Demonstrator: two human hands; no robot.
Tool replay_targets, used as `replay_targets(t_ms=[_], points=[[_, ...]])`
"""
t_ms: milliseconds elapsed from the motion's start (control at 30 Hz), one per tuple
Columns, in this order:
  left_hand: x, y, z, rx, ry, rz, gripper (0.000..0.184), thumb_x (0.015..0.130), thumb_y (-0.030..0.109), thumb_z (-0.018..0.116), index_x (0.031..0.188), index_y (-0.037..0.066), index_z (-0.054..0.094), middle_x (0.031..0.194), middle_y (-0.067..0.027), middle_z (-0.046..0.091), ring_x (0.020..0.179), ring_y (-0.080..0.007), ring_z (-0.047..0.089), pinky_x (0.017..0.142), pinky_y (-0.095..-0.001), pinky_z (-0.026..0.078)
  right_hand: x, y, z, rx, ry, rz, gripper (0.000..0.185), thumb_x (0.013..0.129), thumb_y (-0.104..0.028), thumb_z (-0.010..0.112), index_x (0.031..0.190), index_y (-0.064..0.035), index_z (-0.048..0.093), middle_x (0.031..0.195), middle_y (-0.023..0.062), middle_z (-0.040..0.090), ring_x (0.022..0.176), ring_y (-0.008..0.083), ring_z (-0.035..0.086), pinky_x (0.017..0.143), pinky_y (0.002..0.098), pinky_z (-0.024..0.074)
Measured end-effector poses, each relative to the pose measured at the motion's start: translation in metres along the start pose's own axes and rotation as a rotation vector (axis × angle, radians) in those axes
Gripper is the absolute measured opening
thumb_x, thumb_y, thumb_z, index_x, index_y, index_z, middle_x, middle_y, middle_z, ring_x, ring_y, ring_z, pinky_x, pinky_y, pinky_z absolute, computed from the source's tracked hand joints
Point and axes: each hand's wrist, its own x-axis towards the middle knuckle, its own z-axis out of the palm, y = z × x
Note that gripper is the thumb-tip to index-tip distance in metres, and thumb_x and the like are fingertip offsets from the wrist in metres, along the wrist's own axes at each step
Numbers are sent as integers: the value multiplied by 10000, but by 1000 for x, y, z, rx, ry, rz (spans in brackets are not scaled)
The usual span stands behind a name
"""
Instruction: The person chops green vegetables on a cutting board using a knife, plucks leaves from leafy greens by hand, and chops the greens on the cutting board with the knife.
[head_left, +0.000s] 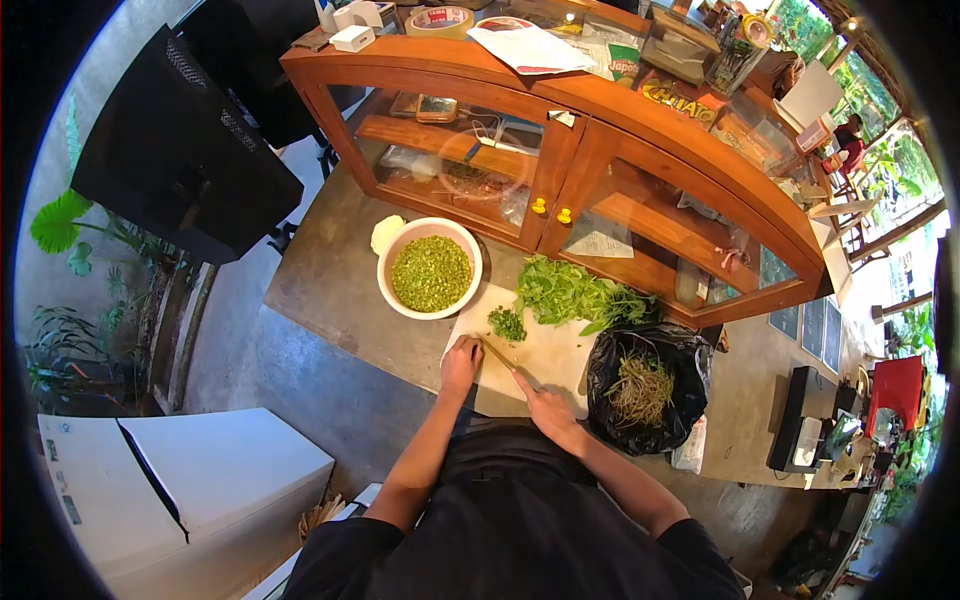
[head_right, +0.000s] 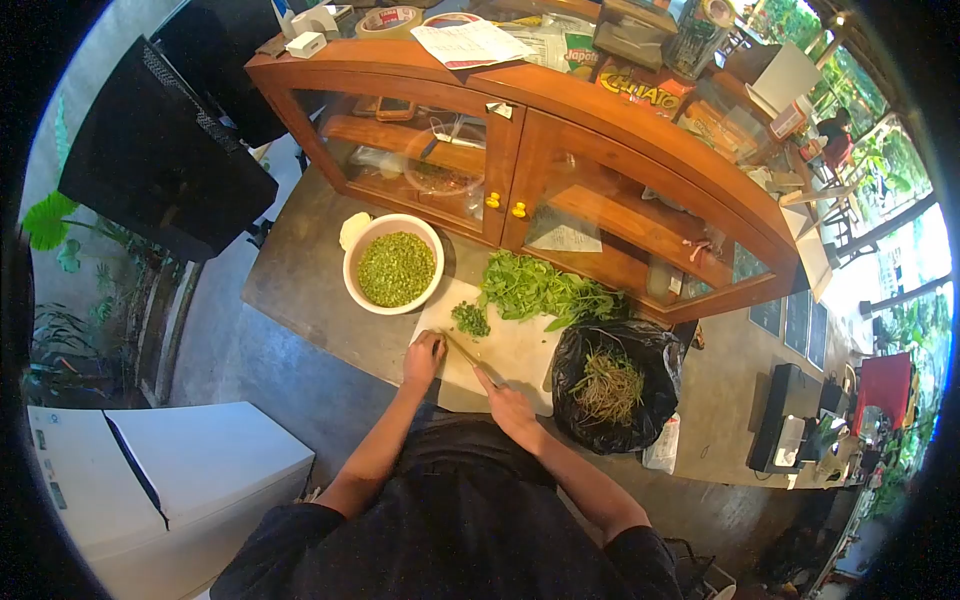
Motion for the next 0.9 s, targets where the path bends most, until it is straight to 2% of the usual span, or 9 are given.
replay_targets(t_ms=[67, 100, 400, 767, 900], points=[[1, 0, 1, 30, 9, 5, 124, 866, 162, 624, 901, 51, 668, 958, -118, 639, 781, -361, 637, 691, -441, 525, 17, 7, 13, 41, 40, -67, 783, 856, -15, 463, 1530, -271, 158, 865, 270, 648, 689, 431, 649, 626, 501, 538], [0, -1, 1, 33, 10, 7, 124, 866, 162, 624, 901, 51, 668, 958, -118, 639, 781, -361, 637, 691, -441, 525, 18, 7, 13, 43, 42, -69, 783, 856, -15, 463, 1530, -271, 158, 865, 270, 648, 689, 431, 649, 626, 501, 538], [-2, -1, 3, 39, 8, 20, 118, 871, 157, 623, 900, 49, 662, 960, -110, 637, 787, -351, 637, 689, -431, 528, -9, 29, 16, 30, 53, -111, 793, 869, -42, 478, 1532, -297, 126, 835, 260, 638, 698, 428, 646, 643, 503, 538], [-7, 5, -7, -6, -1, 102, 96, 837, 94, 651, 909, 38, 682, 913, -128, 623, 808, -341, 624, 706, -420, 518, -1, 20, 10, -1, 31, -29, 767, 883, -58, 475, 1526, -312, 143, 1005, 268, 627, 746, 450, 643, 700, 512, 539], [-4, -1, 1, -1, 7, 61, 100, 843, 92, 642, 919, 40, 680, 920, -130, 625, 812, -345, 625, 712, -422, 518, -2, 19, 9, -12, 113, -32, 733, 910, -109, 500, 1523, -315, 154, 907, 231, 635, 706, 422, 636, 642, 489, 537]])
